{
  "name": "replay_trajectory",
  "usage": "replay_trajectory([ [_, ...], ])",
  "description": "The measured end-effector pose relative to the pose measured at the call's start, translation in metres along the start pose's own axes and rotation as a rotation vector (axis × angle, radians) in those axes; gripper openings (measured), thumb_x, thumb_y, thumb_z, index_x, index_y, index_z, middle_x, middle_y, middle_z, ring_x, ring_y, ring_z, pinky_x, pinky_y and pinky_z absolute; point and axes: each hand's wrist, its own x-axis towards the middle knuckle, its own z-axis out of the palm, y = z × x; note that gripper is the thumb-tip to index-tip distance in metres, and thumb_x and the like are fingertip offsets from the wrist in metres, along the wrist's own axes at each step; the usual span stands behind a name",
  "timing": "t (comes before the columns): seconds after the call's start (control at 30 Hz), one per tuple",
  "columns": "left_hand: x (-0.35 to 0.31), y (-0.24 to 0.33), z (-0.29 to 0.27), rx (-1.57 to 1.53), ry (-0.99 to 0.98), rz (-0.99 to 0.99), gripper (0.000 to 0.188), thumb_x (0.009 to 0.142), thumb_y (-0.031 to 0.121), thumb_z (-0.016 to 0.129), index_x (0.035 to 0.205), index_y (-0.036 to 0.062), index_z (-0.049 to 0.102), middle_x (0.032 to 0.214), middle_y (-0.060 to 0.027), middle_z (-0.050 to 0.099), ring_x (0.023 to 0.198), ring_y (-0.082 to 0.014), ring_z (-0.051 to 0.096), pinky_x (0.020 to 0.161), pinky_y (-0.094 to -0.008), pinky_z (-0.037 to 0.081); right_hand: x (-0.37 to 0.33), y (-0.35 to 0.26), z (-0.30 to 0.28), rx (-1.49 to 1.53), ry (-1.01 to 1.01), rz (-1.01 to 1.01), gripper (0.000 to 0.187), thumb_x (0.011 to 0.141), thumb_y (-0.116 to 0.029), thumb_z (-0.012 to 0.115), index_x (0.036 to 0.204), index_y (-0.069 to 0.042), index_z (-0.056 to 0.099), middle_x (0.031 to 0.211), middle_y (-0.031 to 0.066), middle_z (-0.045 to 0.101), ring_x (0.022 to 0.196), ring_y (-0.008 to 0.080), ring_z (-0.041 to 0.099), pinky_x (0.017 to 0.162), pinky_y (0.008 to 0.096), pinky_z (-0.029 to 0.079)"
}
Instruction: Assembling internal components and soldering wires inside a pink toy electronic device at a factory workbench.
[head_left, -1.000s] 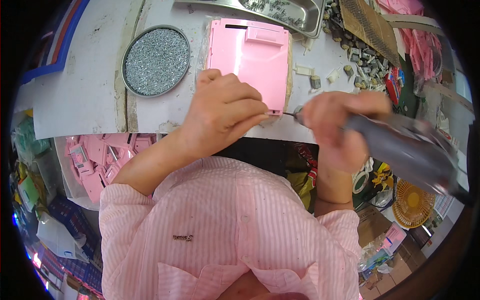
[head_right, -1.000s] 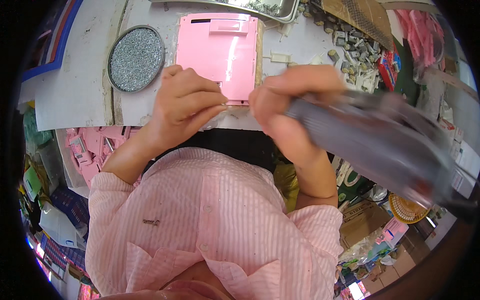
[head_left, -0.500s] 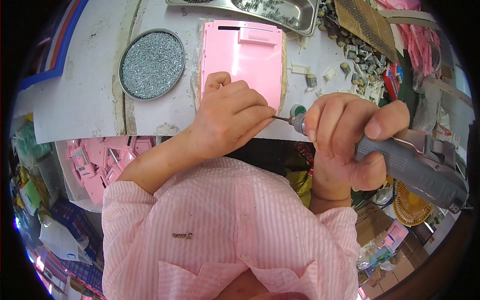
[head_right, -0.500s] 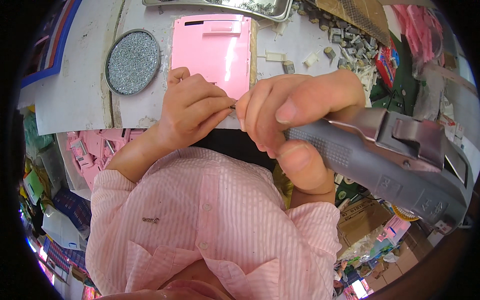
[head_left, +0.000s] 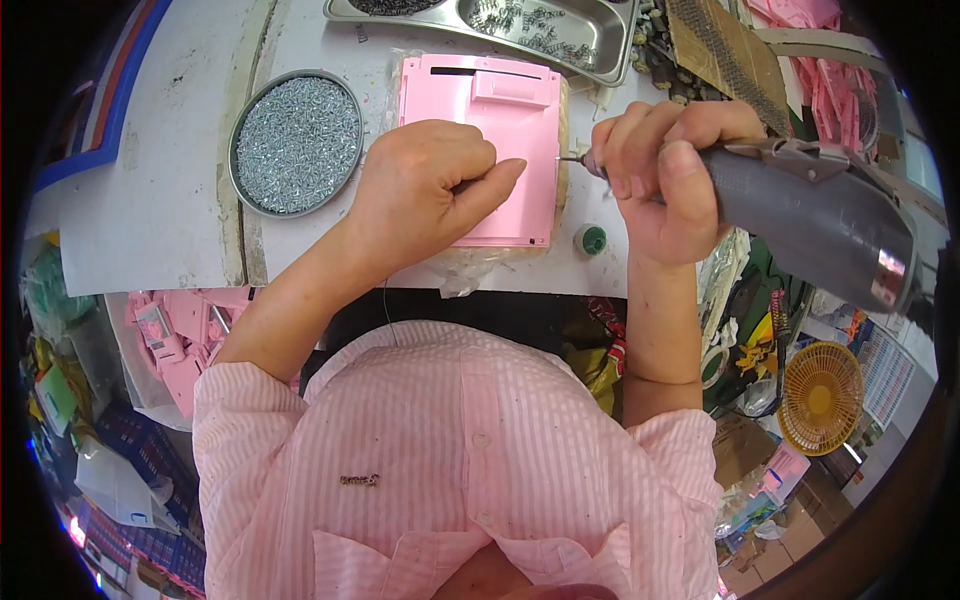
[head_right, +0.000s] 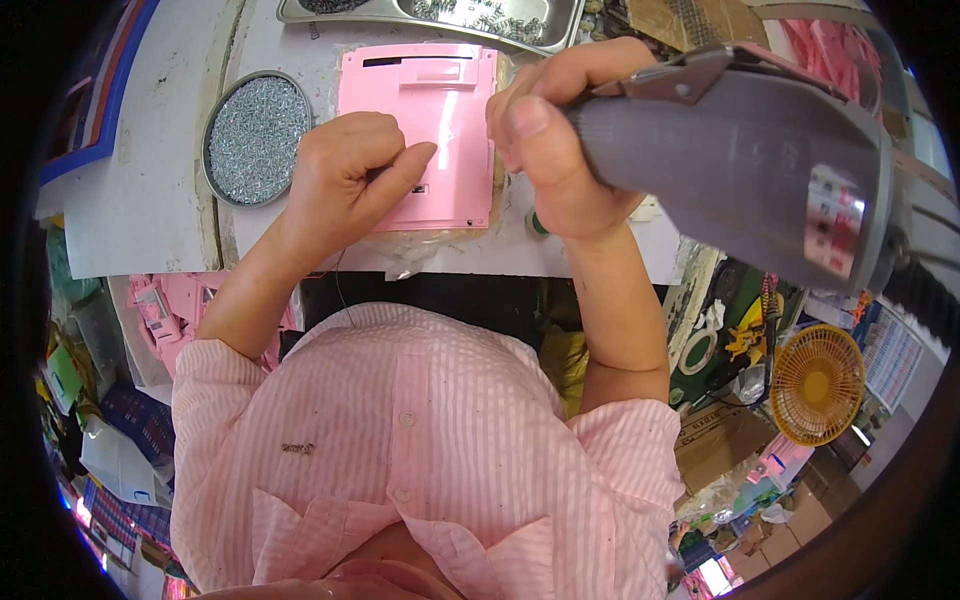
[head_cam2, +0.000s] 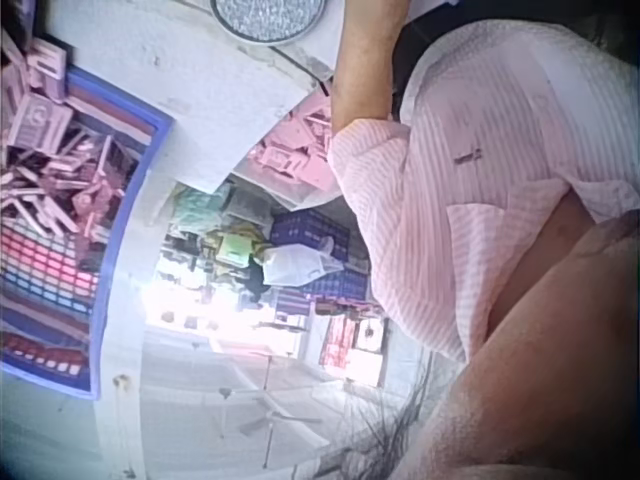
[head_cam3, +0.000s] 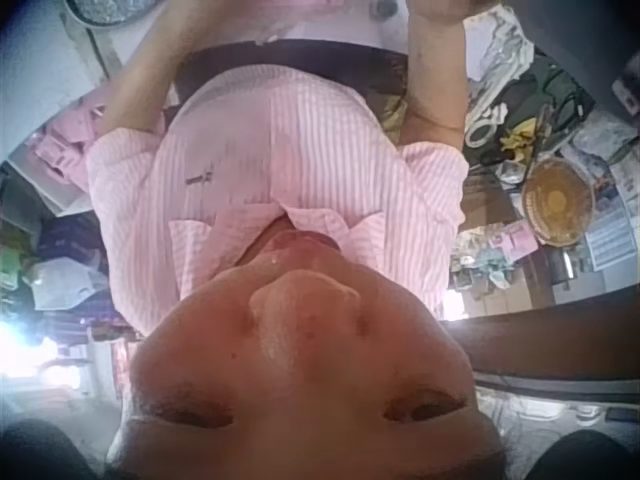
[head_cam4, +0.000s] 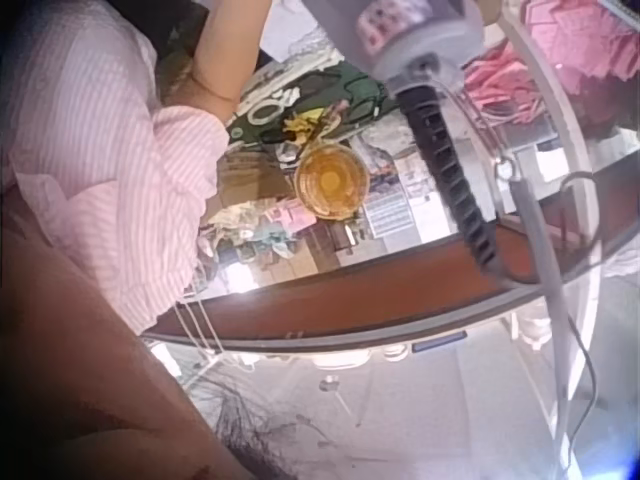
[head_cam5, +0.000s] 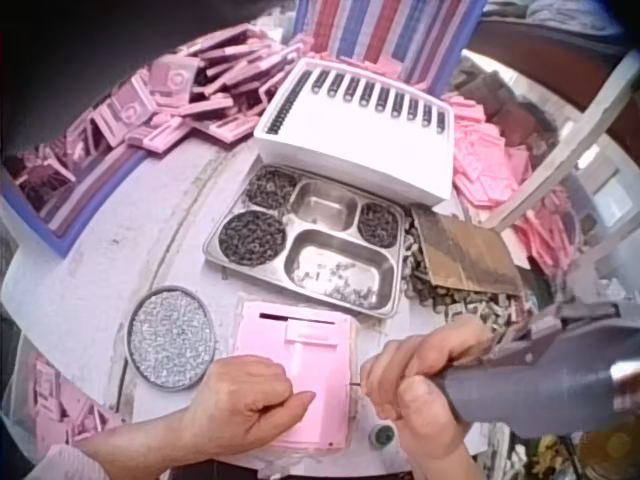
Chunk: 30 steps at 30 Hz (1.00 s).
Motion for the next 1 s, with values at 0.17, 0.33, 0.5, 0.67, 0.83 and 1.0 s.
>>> replay_trajectory([
  [0.17,0.001,0.001,0.004,0.015,0.011,-0.026,0.032,0.085,0.015,0.073,0.065,0.005,0.05,0.06,-0.0087,0.05,0.056,-0.0289,0.052,0.053,-0.0403,0.041,-0.006,0.013,0.002,-0.04,0.041,0.045,0.015,0.095,-0.008,0.055,0.1,-0.007,0.041,0.063,0.006,0.047,0.054,0.015,0.043,0.055,0.0354,0.043],
  [0.33,0.002,0.002,0.003,-0.058,-0.01,-0.053,0.021,0.083,0.014,0.074,0.074,0.0054,0.057,0.069,-0.0081,0.057,0.063,-0.0284,0.057,0.058,-0.0383,0.045,-0.01,0.019,-0.001,-0.217,0.027,0.036,0.017,0.095,-0.01,0.056,0.101,-0.006,0.041,0.063,0.0058,0.047,0.053,0.0144,0.043,0.054,0.0346,0.043],
  [0.5,0.003,0.002,0.005,-0.036,0.002,0.021,0.009,0.082,0.01,0.073,0.087,0.0054,0.067,0.08,-0.0073,0.066,0.075,-0.0274,0.064,0.067,-0.0366,0.049,0.002,0.006,-0.002,-0.13,-0.01,0.126,0.023,0.098,-0.021,0.056,0.114,-0.007,0.046,0.062,0.0026,0.047,0.052,0.0134,0.042,0.056,0.0347,0.043],
  [0.67,0.008,0.007,0.013,-0.038,-0.034,0.082,0.012,0.082,0.004,0.074,0.094,0.0047,0.07,0.087,-0.0078,0.07,0.083,-0.0261,0.067,0.077,-0.0365,0.049,0.015,-0.032,0.005,0.126,-0.121,0.041,0.03,0.099,-0.03,0.056,0.12,-0.011,0.048,0.063,-0.0018,0.048,0.051,0.0134,0.044,0.059,0.0349,0.044],
  [0.83,0.007,0.003,0.014,-0.007,0.011,0.106,0.013,0.082,0.005,0.074,0.094,0.0051,0.071,0.089,-0.0076,0.071,0.083,-0.0266,0.067,0.077,-0.0369,0.048,0.013,-0.03,0.013,0.134,-0.073,0.061,0.031,0.098,-0.029,0.061,0.117,-0.009,0.047,0.064,0.0001,0.048,0.053,0.0143,0.046,0.059,0.0349,0.044],
  [1.0,0.019,0.002,-0.002,0.219,0.201,0.067,0.014,0.08,0.009,0.076,0.093,0.0072,0.071,0.097,-0.0065,0.07,0.09,-0.0269,0.066,0.082,-0.039,0.046,0.035,0.001,0.004,0.135,0.048,-0.077,0.029,0.095,-0.017,0.066,0.111,-0.005,0.045,0.066,0.0058,0.049,0.054,0.0155,0.046,0.056,0.0345,0.045],
])
